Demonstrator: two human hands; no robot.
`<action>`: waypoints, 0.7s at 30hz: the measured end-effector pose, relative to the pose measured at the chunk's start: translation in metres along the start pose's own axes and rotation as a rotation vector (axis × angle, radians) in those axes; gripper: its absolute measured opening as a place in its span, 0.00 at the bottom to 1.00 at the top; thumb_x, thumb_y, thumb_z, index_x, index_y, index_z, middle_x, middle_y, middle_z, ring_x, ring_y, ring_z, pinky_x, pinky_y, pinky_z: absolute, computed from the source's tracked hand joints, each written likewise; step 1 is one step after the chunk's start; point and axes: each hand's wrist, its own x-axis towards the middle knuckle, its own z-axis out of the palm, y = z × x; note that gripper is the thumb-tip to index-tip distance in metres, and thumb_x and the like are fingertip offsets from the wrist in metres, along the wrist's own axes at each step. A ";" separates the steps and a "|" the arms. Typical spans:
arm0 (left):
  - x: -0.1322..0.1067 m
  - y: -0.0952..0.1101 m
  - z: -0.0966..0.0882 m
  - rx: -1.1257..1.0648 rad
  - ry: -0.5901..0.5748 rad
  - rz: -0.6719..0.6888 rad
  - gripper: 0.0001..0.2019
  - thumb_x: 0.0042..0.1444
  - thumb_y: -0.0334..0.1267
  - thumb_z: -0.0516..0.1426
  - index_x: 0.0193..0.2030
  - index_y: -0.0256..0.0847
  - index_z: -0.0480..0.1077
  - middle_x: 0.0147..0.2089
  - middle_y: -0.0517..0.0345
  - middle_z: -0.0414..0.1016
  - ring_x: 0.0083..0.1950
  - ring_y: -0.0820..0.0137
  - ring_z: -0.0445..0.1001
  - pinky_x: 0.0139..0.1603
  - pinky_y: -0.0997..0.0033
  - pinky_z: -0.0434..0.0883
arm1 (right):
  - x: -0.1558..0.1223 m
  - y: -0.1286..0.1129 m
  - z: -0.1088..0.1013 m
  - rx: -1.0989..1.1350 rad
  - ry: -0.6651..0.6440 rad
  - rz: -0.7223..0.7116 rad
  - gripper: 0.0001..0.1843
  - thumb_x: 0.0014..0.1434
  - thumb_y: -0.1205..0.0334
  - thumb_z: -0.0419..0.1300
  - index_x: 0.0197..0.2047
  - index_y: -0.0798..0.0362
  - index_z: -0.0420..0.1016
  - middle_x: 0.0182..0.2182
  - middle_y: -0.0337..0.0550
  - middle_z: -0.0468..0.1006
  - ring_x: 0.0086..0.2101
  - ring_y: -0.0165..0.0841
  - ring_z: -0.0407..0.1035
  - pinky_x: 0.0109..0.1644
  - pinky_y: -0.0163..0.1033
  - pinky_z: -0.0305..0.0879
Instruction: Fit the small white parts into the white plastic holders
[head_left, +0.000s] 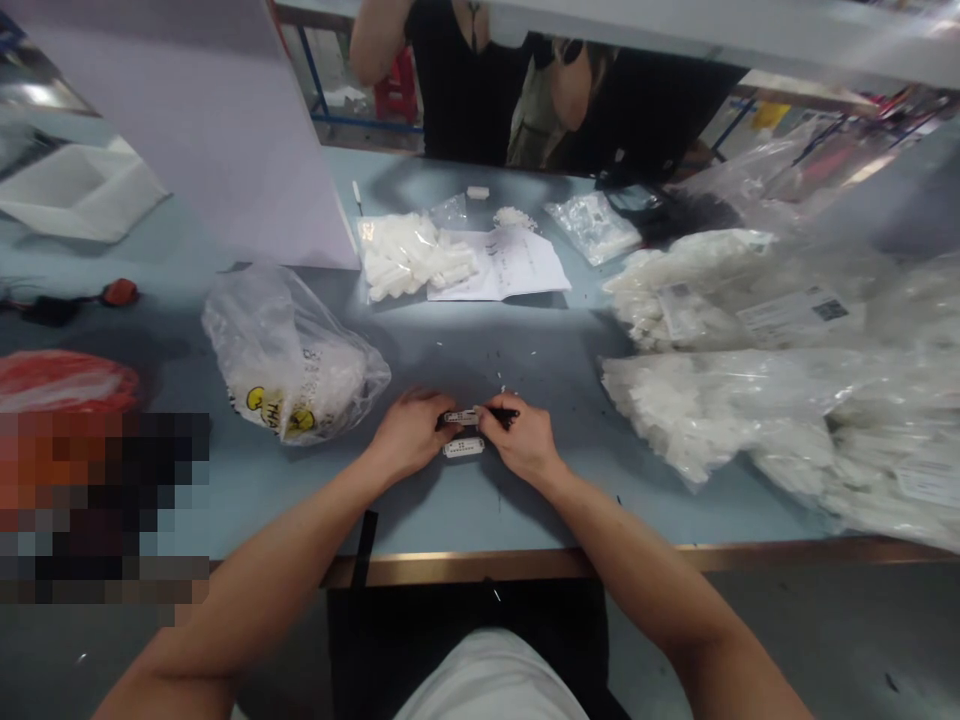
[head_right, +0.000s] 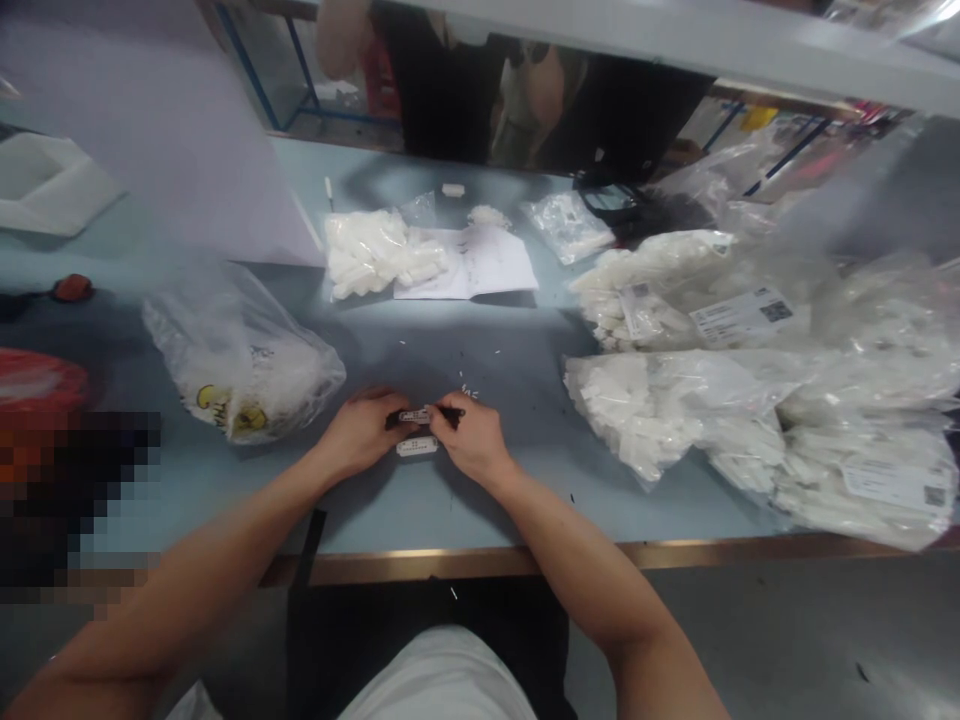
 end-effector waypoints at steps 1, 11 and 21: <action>0.000 0.000 0.000 0.001 -0.001 0.000 0.07 0.57 0.41 0.56 0.37 0.42 0.73 0.37 0.55 0.74 0.44 0.62 0.70 0.45 0.65 0.64 | 0.000 0.000 0.001 -0.005 -0.005 -0.003 0.12 0.57 0.53 0.56 0.30 0.50 0.76 0.25 0.38 0.77 0.25 0.28 0.69 0.31 0.32 0.62; 0.000 0.000 0.000 -0.006 -0.019 -0.018 0.07 0.57 0.40 0.56 0.37 0.43 0.73 0.37 0.55 0.73 0.44 0.62 0.70 0.45 0.65 0.64 | -0.001 0.000 0.000 -0.019 -0.018 -0.035 0.12 0.57 0.54 0.56 0.32 0.50 0.77 0.27 0.39 0.79 0.27 0.29 0.71 0.34 0.33 0.63; 0.000 0.002 -0.003 -0.043 -0.017 -0.017 0.07 0.57 0.40 0.56 0.40 0.43 0.74 0.39 0.55 0.75 0.45 0.62 0.70 0.47 0.64 0.65 | 0.000 0.003 -0.002 0.026 0.054 0.050 0.15 0.55 0.49 0.57 0.30 0.51 0.77 0.23 0.39 0.78 0.23 0.30 0.70 0.29 0.33 0.63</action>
